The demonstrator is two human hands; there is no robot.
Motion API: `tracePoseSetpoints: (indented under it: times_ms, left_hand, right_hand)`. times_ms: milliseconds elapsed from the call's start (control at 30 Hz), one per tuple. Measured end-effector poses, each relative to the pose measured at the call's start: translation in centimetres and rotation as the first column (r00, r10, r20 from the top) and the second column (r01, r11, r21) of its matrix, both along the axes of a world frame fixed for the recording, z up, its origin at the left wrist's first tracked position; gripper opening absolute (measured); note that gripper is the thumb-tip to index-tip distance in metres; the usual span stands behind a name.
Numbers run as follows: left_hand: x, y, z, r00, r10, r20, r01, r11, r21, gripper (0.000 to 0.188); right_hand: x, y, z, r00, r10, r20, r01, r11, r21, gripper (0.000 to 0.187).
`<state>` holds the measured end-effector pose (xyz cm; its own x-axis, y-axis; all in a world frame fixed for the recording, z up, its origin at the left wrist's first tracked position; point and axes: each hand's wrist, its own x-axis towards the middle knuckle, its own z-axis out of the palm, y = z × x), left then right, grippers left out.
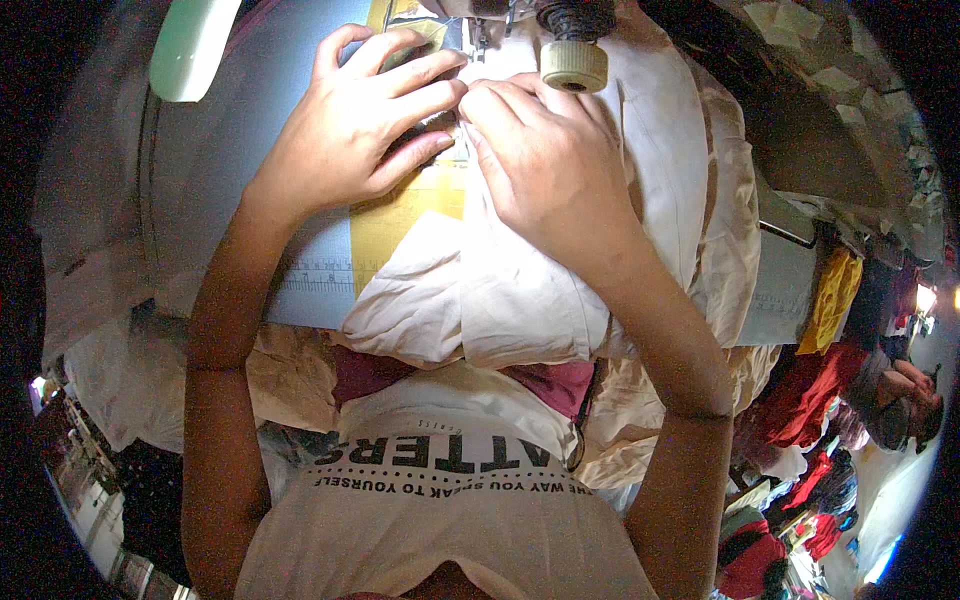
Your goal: The person uses a sewing machine to stitch a piece of light-colored fabric, trimming threads with snips and repositioning the fabric under the needle.
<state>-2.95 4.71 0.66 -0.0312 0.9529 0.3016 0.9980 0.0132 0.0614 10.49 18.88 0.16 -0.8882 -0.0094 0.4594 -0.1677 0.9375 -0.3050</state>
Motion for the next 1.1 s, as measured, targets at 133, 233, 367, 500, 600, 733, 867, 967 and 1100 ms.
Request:
tracePoseSetpoints:
  times_ms: [133, 233, 367, 500, 600, 733, 867, 967, 1100]
  left_hand:
    - [0.1, 0.0, -0.1, 1.0, 0.017, -0.015, -0.017, 1.0, -0.002, 0.03]
    - [0.3, -0.1, -0.1, 0.999, 0.031, -0.019, -0.031, 0.999, -0.006, 0.032]
    - [0.5, -0.1, -0.3, 0.998, 0.055, -0.017, -0.055, 0.998, -0.013, 0.033]
    - [0.7, -0.1, -0.3, 0.997, 0.078, -0.011, -0.079, 0.996, -0.045, 0.035]
    - [0.5, -0.2, -0.4, 0.997, 0.082, 0.004, -0.081, 0.996, -0.046, 0.036]
    - [0.5, -0.2, -0.5, 0.997, 0.072, -0.001, -0.072, 0.996, -0.052, 0.037]
    - [0.4, -0.2, -0.5, 0.997, 0.069, 0.015, -0.068, 0.996, -0.058, 0.039]
    - [0.4, -0.4, -0.8, 0.996, 0.068, 0.054, -0.065, 0.997, -0.05, 0.042]
    - [0.5, -0.3, -0.8, 0.991, 0.082, 0.106, -0.077, 0.996, -0.053, 0.045]
  right_hand:
    - [0.1, 0.2, -0.2, 1.0, 0.005, 0.003, -0.005, 1.0, -0.008, 0.015]
    - [0.2, 0.1, -0.2, 1.0, 0.005, 0.006, -0.005, 1.0, 0.006, 0.017]
    - [0.2, 0.0, -0.5, 1.0, -0.013, -0.003, 0.013, 0.997, 0.073, 0.019]
    - [0.4, 0.0, -0.6, 0.999, -0.035, 0.027, 0.032, 0.993, 0.113, 0.021]
    - [0.5, -0.4, 0.4, 0.994, -0.051, 0.099, 0.044, 0.996, 0.072, 0.02]
    - [0.5, -0.4, 0.1, 0.996, -0.058, 0.068, 0.05, 0.992, 0.113, 0.021]
    - [0.4, -0.3, -0.7, 0.999, -0.049, 0.0, 0.048, 0.982, 0.183, 0.02]
    - [0.4, -0.4, -0.7, 0.999, -0.05, -0.006, 0.05, 0.98, 0.194, 0.02]
    - [0.3, -0.3, -1.1, 0.998, -0.059, -0.006, 0.059, 0.977, 0.206, 0.019]
